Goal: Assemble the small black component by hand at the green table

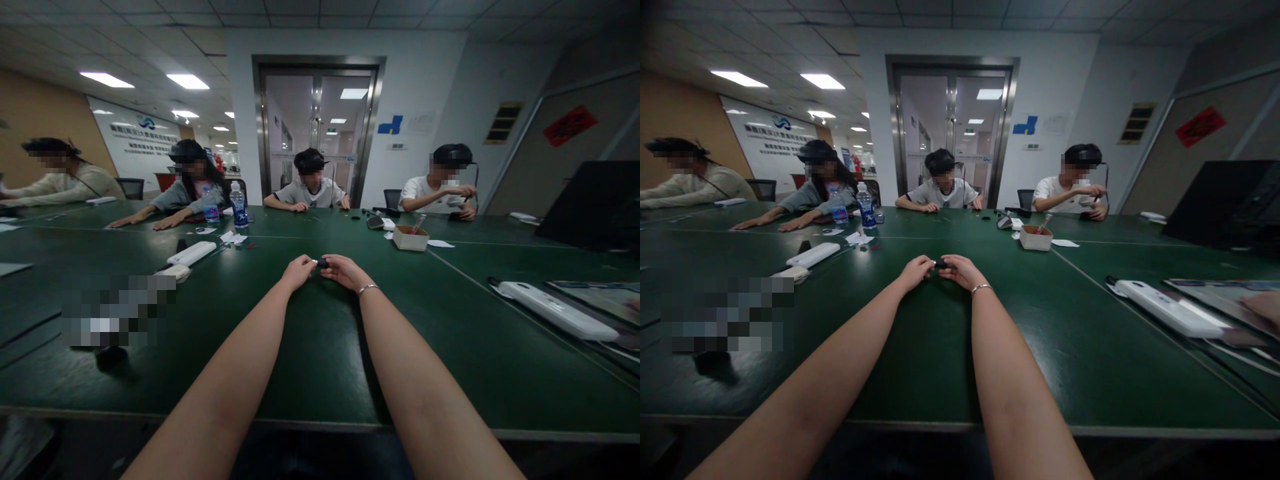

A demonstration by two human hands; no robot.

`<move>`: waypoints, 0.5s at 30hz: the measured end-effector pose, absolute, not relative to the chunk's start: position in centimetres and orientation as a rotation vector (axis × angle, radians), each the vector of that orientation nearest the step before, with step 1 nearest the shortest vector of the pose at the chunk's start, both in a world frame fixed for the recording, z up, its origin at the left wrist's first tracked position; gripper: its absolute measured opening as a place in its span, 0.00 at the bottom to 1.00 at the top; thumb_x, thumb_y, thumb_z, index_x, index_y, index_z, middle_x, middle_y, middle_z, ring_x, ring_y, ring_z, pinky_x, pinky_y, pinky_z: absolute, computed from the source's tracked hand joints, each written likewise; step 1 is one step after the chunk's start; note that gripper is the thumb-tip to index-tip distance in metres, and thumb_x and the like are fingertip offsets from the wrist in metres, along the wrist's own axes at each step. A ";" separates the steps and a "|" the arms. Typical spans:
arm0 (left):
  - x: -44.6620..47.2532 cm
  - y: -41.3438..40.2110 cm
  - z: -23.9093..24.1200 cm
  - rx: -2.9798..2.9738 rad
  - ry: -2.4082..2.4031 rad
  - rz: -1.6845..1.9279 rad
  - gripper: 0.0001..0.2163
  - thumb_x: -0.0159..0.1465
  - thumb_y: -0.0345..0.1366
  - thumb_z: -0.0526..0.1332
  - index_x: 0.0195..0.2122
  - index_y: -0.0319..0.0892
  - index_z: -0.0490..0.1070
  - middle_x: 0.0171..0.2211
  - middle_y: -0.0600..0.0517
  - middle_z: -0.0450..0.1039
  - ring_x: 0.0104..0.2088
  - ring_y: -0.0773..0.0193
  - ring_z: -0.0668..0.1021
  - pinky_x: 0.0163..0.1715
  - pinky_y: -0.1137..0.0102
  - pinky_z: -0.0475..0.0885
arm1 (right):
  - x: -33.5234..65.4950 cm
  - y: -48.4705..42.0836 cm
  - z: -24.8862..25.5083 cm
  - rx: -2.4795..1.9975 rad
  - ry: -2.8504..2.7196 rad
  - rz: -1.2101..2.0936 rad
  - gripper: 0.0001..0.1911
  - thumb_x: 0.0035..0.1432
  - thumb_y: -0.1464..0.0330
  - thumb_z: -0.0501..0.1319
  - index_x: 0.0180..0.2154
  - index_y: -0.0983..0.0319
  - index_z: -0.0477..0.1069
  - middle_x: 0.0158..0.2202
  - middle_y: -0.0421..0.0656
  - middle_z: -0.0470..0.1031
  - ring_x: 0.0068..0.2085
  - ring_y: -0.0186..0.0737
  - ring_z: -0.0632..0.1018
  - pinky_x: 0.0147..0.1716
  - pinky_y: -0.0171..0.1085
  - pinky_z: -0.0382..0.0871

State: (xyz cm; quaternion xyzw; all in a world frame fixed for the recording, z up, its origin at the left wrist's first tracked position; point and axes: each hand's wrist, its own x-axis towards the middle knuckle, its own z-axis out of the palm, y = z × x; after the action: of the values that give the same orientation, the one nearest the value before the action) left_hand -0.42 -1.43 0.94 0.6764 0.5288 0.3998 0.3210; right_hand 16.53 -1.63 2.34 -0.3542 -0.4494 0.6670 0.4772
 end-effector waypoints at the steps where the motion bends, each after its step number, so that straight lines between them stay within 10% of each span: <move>1: -0.4 -1.4 1.0 1.779 1.384 1.038 0.13 0.58 0.45 0.53 0.29 0.41 0.68 0.31 0.51 0.74 0.26 0.68 0.73 0.26 0.73 0.65 | 16.6 -1.6 2.3 -0.864 -1.099 1.631 0.07 0.55 0.79 0.57 0.36 0.65 0.70 0.29 0.44 0.78 0.25 0.35 0.79 0.32 0.37 0.76; 15: -0.3 -1.6 2.0 1.745 1.428 1.181 0.13 0.58 0.46 0.56 0.35 0.40 0.67 0.37 0.49 0.73 0.35 0.63 0.74 0.35 0.70 0.67 | 16.5 -1.5 2.2 -0.860 -1.125 1.623 0.08 0.56 0.79 0.55 0.36 0.65 0.70 0.28 0.43 0.77 0.25 0.36 0.79 0.32 0.37 0.75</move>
State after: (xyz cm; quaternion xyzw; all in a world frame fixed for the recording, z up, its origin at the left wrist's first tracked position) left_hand -0.32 -1.65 2.02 0.6554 0.5363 0.4433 0.2936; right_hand 16.55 -1.50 2.23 -0.3514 -0.4598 0.6636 0.4741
